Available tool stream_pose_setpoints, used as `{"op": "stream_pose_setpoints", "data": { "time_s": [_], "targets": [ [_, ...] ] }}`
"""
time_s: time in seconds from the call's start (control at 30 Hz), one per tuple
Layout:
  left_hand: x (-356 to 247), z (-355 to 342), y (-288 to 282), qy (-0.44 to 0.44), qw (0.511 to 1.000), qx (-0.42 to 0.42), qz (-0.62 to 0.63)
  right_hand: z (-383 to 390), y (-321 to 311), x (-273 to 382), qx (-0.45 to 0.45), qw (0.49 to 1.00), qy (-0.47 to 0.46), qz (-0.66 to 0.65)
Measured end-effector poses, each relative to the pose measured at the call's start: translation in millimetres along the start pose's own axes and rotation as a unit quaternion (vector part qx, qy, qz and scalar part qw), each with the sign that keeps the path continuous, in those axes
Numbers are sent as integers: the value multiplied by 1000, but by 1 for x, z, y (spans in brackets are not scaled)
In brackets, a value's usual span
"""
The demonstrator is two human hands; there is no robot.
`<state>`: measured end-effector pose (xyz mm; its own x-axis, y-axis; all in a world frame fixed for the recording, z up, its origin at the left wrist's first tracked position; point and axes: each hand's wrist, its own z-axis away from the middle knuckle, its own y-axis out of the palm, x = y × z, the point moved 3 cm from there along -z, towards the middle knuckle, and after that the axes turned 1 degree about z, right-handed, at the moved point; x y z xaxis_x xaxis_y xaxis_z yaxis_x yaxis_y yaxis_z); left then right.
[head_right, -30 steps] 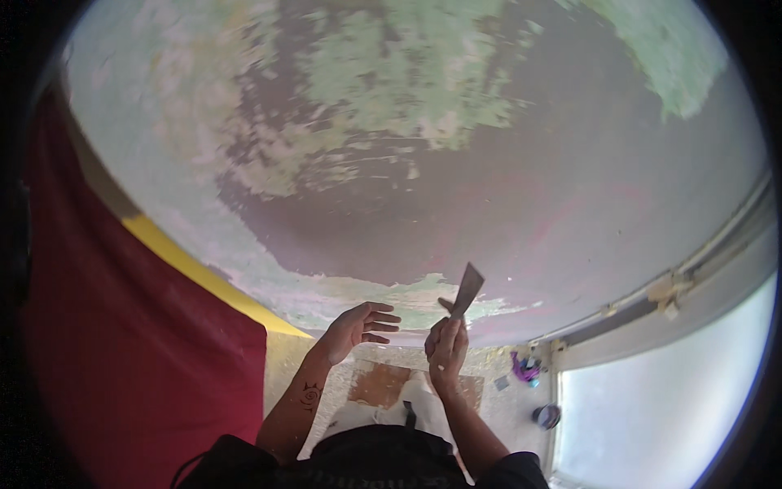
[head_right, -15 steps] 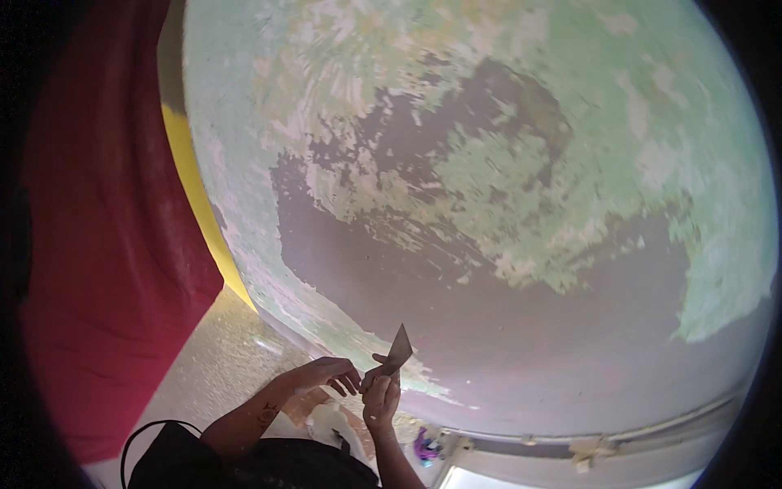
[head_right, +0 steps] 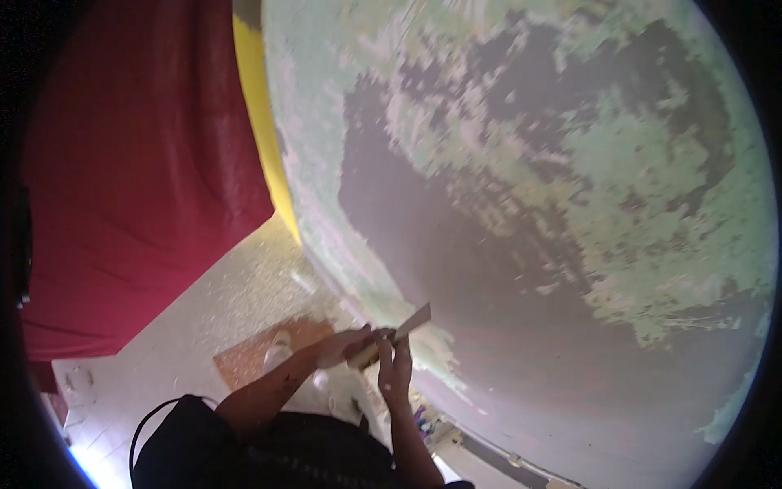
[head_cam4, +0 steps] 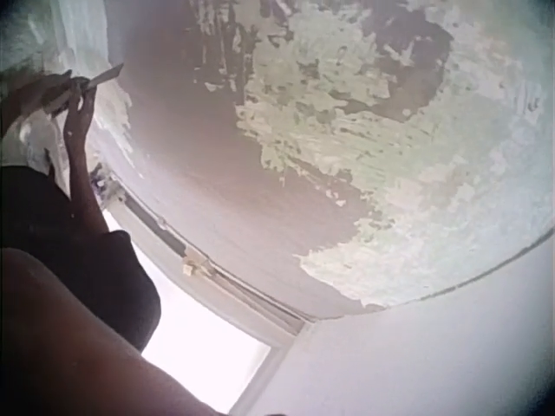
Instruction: Scraping old paint off a ceiling using a putty knife.
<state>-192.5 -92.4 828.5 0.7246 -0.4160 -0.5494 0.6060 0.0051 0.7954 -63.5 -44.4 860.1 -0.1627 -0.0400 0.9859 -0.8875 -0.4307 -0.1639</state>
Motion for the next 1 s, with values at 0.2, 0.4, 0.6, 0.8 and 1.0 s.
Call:
{"op": "stream_pose_setpoints", "data": {
  "time_s": [0.2,0.4,0.6,0.8,1.0],
  "targets": [
    [-15,39,-2,25,989,-140,-45,-14,33,16,105,994,1,34],
    [10,56,-44,53,990,-87,103,-27,81,-11,142,963,142,-178],
    [-8,34,-70,112,976,-183,36,-48,94,-20,48,991,64,-103],
    [-10,-6,-93,121,959,-236,102,-77,126,-37,90,993,24,78],
    [3,-29,-141,272,864,-409,-113,-107,150,-64,120,986,112,42]
  ]
}}
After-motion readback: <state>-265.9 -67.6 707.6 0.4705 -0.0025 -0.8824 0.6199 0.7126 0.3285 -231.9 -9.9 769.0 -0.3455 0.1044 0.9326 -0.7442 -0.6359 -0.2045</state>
